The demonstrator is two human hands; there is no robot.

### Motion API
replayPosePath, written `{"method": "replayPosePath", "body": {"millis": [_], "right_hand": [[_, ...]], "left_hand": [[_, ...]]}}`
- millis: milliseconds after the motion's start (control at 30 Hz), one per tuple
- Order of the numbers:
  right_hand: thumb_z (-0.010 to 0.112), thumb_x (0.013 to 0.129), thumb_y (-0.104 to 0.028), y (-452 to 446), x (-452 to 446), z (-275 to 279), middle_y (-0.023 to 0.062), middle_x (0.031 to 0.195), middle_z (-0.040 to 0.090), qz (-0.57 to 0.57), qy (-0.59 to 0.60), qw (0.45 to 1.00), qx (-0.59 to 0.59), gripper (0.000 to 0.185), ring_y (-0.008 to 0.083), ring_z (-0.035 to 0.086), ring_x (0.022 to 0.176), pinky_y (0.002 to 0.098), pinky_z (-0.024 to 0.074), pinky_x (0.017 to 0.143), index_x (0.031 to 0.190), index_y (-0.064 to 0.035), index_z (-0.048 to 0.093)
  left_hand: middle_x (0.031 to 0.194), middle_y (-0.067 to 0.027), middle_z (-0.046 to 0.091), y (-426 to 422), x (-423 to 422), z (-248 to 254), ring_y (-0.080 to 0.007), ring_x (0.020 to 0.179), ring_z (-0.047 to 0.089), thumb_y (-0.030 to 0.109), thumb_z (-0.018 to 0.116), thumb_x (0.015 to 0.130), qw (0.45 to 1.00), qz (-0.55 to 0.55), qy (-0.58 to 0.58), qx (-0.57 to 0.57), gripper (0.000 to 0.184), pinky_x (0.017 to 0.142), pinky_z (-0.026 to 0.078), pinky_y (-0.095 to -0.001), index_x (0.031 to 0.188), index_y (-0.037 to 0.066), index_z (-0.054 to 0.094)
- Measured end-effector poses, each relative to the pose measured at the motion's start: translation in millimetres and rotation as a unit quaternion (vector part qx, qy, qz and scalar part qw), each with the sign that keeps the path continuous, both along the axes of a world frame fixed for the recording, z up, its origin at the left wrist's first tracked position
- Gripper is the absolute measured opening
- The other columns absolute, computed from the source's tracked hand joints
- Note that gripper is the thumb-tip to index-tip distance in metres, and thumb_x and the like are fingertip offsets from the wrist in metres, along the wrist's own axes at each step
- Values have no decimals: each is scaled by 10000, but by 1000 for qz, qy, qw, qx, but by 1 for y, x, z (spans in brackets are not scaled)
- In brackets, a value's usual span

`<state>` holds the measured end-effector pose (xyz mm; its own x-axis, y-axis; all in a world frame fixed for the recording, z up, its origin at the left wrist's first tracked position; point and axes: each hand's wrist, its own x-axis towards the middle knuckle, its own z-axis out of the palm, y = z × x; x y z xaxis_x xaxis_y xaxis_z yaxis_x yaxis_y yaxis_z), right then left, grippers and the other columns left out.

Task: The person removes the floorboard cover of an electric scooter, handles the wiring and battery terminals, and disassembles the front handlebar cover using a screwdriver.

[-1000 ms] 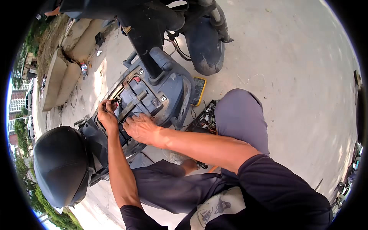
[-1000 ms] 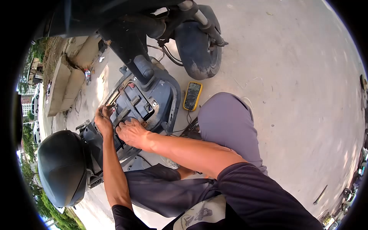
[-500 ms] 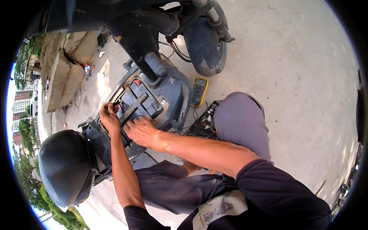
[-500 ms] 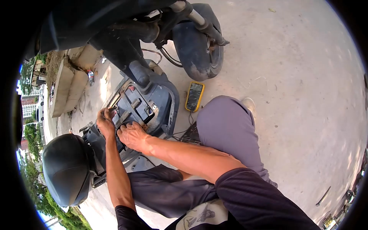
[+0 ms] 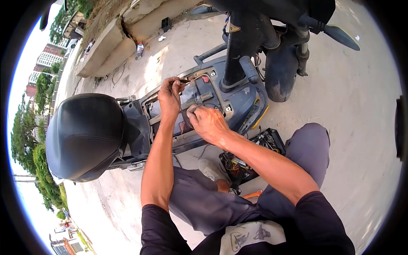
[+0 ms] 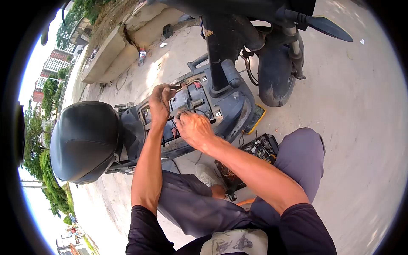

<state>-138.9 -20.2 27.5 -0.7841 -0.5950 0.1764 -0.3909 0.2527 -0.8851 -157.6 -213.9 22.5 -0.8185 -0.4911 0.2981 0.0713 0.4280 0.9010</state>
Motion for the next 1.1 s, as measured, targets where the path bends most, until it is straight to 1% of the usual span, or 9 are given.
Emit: {"method": "replayPosePath", "body": {"millis": [33,100,167,267,433,533,800,933,1100], "right_hand": [[623,1021,-248,7,1,-3,220,972,737,8,13,1000,12,248,446,702,899,514,555,816,1028,-15,707],[629,1017,-242,25,-1,-15,236,955,733,20,22,999,34,270,449,704,876,519,558,816,995,13,716],[607,1028,-248,42,-6,-11,248,956,732,9,43,995,85,284,445,713,856,539,561,824,988,8,722],[611,1028,-227,56,-17,-15,248,976,731,-41,6,999,11,275,461,701,866,541,546,817,980,24,712],[599,1037,-196,75,-30,-14,235,991,724,-74,-41,995,47,267,476,680,892,528,529,816,980,48,690],[596,1042,-201,78,-31,-13,232,987,723,-73,-47,996,33,275,474,677,886,528,523,810,979,49,690],[594,1038,-189,77,-33,-13,244,922,719,-75,-81,994,-2,254,470,686,877,513,526,798,1024,42,697],[577,1044,-189,77,-36,-14,230,867,731,-81,-95,992,-14,254,422,721,841,478,550,789,1051,34,698],[559,1054,-192,78,-39,-15,199,839,747,-85,-119,988,-40,257,356,748,795,442,571,779,1064,28,692]], "left_hand": [[990,-103,749,7,-2,-1,-142,866,718,45,577,1091,1000,-25,-3,9,132,808,612,-305,1126,-53,657],[1116,-145,758,8,-12,-10,-183,980,725,117,568,1110,997,-57,-57,12,207,890,605,-328,1198,-59,631],[1106,-139,759,14,-22,-10,-184,962,726,113,568,1108,996,-46,-77,29,198,883,606,-325,1192,-54,634],[1077,-135,758,14,-34,-20,-176,923,724,106,577,1100,995,-53,-70,56,176,838,616,-315,1158,-46,645],[1034,-120,748,10,-42,-33,-169,875,733,70,580,1088,993,-36,-108,22,155,802,625,-311,1158,-50,648],[890,-113,743,8,-44,-40,-167,803,743,73,597,1067,995,-17,-88,36,146,739,613,-309,1089,-45,680],[893,-122,748,8,-49,-44,-165,801,749,83,604,1066,993,-5,-89,73,159,731,624,-313,1112,-44,687],[964,-141,743,11,-50,-35,-178,857,753,82,578,1088,990,9,-138,29,181,766,631,-297,1157,-66,655],[927,-138,751,19,-51,-22,-178,828,760,90,591,1082,988,19,-156,4,184,736,627,-297,1126,-69,672]]}}
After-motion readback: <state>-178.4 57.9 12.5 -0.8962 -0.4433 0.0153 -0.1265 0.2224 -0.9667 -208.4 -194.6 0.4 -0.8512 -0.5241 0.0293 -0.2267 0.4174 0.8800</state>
